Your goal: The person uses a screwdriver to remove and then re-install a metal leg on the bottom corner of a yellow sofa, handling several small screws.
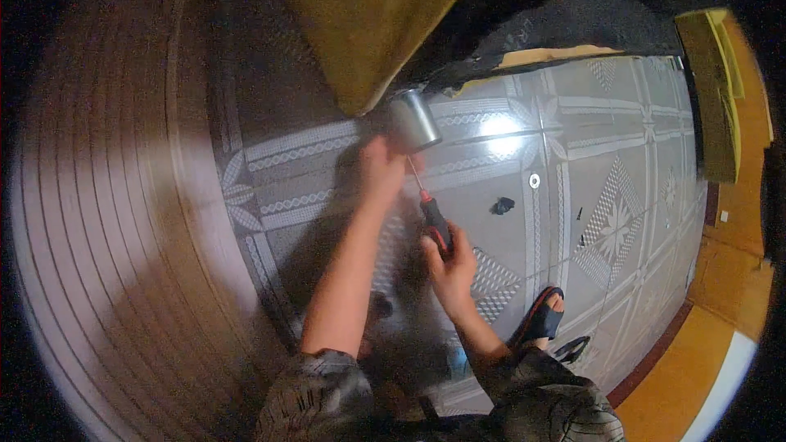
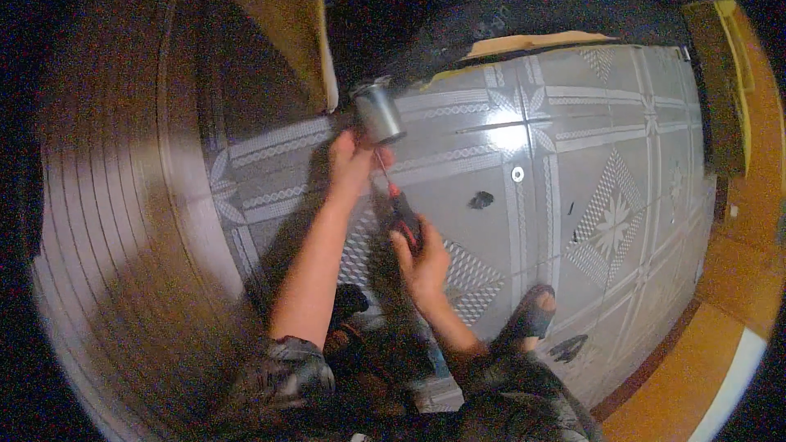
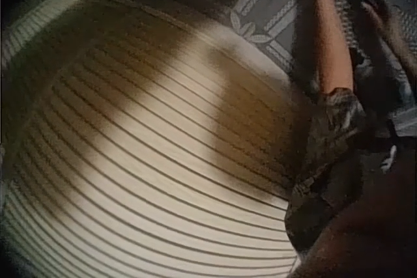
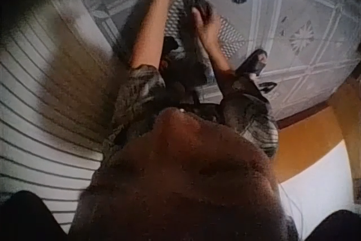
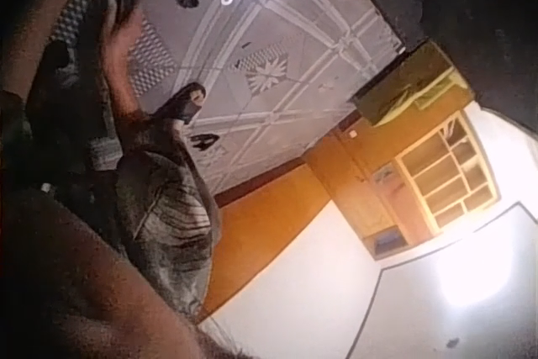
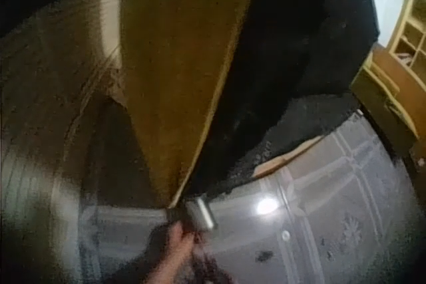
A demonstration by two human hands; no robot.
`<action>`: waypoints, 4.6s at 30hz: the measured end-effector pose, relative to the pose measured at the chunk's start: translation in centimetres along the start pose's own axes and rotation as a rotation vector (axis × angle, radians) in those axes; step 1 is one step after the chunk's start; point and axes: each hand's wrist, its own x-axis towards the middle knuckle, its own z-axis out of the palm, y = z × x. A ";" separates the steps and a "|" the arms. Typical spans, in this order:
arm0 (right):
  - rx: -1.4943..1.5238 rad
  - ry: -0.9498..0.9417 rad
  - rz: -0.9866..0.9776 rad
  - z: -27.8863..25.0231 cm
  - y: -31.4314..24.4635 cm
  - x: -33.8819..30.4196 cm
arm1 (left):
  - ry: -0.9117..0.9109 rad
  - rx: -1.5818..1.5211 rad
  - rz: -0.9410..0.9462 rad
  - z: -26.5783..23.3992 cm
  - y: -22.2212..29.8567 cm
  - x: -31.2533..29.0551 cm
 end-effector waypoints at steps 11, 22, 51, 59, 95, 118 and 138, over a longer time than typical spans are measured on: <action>0.743 -0.232 0.449 -0.2 2.4 0.8 | -0.223 -0.066 -0.049 0.2 2.5 -0.9; 1.358 -0.688 0.956 0.0 1.8 2.2 | -0.226 -0.071 -0.009 -0.1 1.4 -1.1; -0.158 0.022 0.007 1.7 0.2 1.1 | -0.101 -0.101 0.019 0.2 2.2 -2.6; 1.550 -0.808 0.950 -0.1 1.2 1.7 | -0.131 -0.046 0.115 0.3 2.5 -2.9; 0.095 0.002 0.095 0.0 0.1 0.7 | -0.124 -0.152 -0.022 -0.7 2.3 -1.2; -0.170 0.008 0.109 0.8 0.3 1.1 | -0.178 -0.085 -0.059 -0.2 2.2 -0.9; -0.107 0.080 0.041 1.0 -2.0 0.1 | -0.041 0.139 0.039 0.6 1.8 -2.2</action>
